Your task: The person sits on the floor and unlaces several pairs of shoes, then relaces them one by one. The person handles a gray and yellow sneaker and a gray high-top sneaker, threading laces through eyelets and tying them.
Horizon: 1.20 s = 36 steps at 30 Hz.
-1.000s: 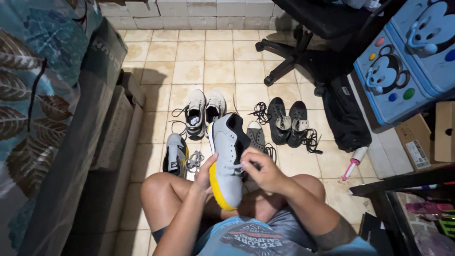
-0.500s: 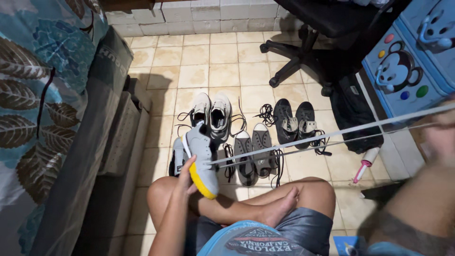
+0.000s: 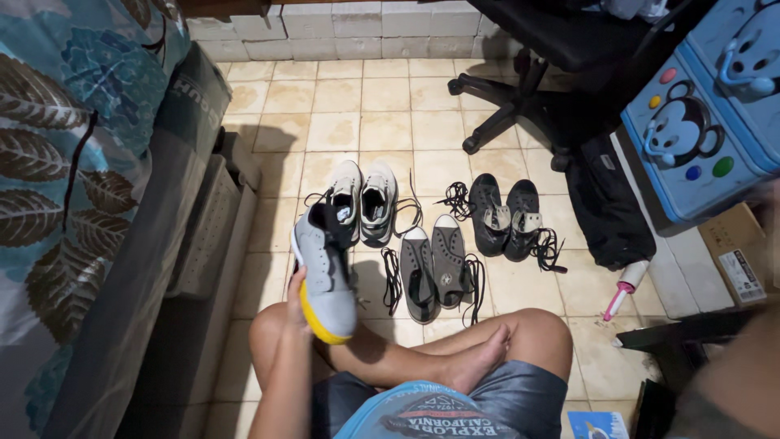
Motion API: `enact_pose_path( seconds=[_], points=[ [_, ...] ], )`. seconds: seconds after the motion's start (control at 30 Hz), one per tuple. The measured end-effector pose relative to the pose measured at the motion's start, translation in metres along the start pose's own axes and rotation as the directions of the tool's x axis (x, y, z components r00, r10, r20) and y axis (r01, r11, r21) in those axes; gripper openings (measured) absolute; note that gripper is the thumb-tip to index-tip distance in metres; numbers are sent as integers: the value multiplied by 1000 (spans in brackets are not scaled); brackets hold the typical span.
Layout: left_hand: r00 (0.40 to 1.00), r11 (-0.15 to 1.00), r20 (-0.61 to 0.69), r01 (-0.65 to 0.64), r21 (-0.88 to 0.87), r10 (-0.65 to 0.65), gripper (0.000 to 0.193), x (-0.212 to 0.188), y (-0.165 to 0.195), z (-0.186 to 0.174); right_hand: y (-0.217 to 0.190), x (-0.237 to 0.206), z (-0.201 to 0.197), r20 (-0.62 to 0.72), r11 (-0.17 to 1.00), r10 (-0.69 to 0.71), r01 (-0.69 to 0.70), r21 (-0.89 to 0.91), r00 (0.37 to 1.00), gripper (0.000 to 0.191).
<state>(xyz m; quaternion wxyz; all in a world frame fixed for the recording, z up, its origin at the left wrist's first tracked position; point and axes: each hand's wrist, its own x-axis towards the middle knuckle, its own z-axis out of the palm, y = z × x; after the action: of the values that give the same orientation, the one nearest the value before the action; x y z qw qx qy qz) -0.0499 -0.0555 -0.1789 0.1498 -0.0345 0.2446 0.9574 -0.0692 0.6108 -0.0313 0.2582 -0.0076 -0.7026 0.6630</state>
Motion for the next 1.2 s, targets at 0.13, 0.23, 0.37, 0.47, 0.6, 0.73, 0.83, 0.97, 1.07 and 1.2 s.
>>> enact_pose_path(
  seconds=[0.13,0.23,0.37,0.47,0.6,0.73,0.83,0.97,1.07,1.2],
  points=[
    [956,991,292,15,-130,24,64,20,-31,13,39,-56,104,269,948,70,19,-317,961,33],
    [939,990,337,-108,91,72,60,43,-48,11,67,-128,216,605,985,155,-76,-154,781,47],
    [935,892,341,-231,388,94,68,52,-65,23,87,-178,285,802,374,396,-876,304,447,49],
    [950,769,274,-286,571,150,71,34,-53,50,92,-170,296,624,375,459,-775,509,632,37],
    [865,878,427,-399,264,265,90,-8,-3,81,91,-137,287,489,559,481,-684,469,728,36],
    [991,801,113,-16,599,-65,76,-20,23,76,89,-111,285,424,872,336,-448,197,841,40],
    [999,498,-21,36,866,-36,63,-6,6,60,83,-100,296,511,987,72,-136,89,856,35],
    [994,591,-86,28,806,71,50,4,11,45,70,-98,304,575,977,134,-204,59,807,34],
    [939,462,-173,18,887,297,48,0,54,36,65,-104,291,571,953,248,-303,1,782,33],
    [729,252,-294,171,952,618,45,2,113,10,70,-110,253,443,930,349,-364,-54,826,27]
  ],
)
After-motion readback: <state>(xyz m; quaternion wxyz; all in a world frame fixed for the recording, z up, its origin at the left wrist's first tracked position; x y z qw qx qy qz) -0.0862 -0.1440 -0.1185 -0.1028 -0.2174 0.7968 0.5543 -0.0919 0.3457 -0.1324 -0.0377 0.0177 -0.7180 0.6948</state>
